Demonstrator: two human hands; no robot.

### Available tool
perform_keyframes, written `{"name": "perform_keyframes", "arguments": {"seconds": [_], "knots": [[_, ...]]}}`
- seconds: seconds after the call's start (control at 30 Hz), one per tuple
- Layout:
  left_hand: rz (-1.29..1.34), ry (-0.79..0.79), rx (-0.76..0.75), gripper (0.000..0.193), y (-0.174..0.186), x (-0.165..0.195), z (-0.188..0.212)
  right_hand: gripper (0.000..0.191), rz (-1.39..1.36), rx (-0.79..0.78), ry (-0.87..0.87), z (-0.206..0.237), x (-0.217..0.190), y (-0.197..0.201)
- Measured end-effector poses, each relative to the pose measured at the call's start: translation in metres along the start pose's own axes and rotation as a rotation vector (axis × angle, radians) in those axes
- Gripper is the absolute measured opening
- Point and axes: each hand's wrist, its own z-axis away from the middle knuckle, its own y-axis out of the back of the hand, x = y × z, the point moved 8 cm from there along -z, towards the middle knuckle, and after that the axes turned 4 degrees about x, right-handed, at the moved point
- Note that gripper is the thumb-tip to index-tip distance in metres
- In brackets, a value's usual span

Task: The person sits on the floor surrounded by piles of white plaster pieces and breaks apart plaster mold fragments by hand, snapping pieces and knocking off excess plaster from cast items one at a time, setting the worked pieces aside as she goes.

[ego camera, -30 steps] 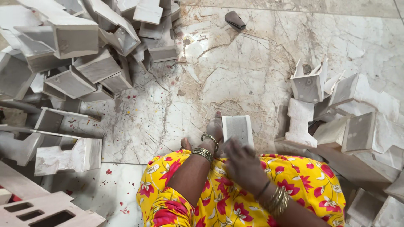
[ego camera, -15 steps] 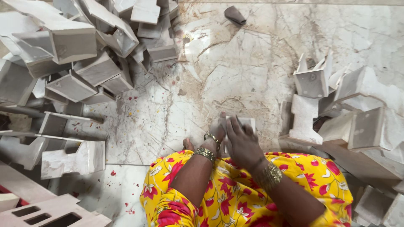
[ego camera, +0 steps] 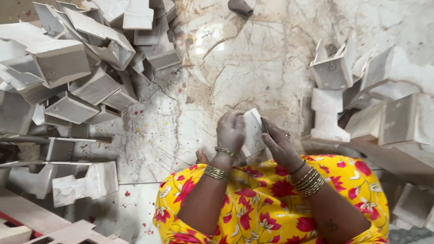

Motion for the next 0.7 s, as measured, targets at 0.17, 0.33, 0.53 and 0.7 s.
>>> {"name": "perform_keyframes", "arguments": {"seconds": [0.17,0.33,0.53,0.7], "knots": [[-0.272,0.176,-0.214,0.039,-0.004,0.006,-0.016,0.068,-0.070,-0.179,0.085,-0.003,-0.010,-0.024],[-0.211,0.486,-0.234,0.044,0.005,-0.045,-0.021,0.075,-0.024,-0.288,0.239,-0.001,-0.029,-0.050],[-0.010,0.559,-0.028,0.055,-0.011,-0.111,0.002,0.074,0.402,-0.206,0.310,0.004,0.022,-0.085],[-0.117,0.568,-0.037,0.059,-0.020,-0.129,0.005,0.068,0.508,-0.121,-0.100,-0.037,0.119,-0.056]]}}
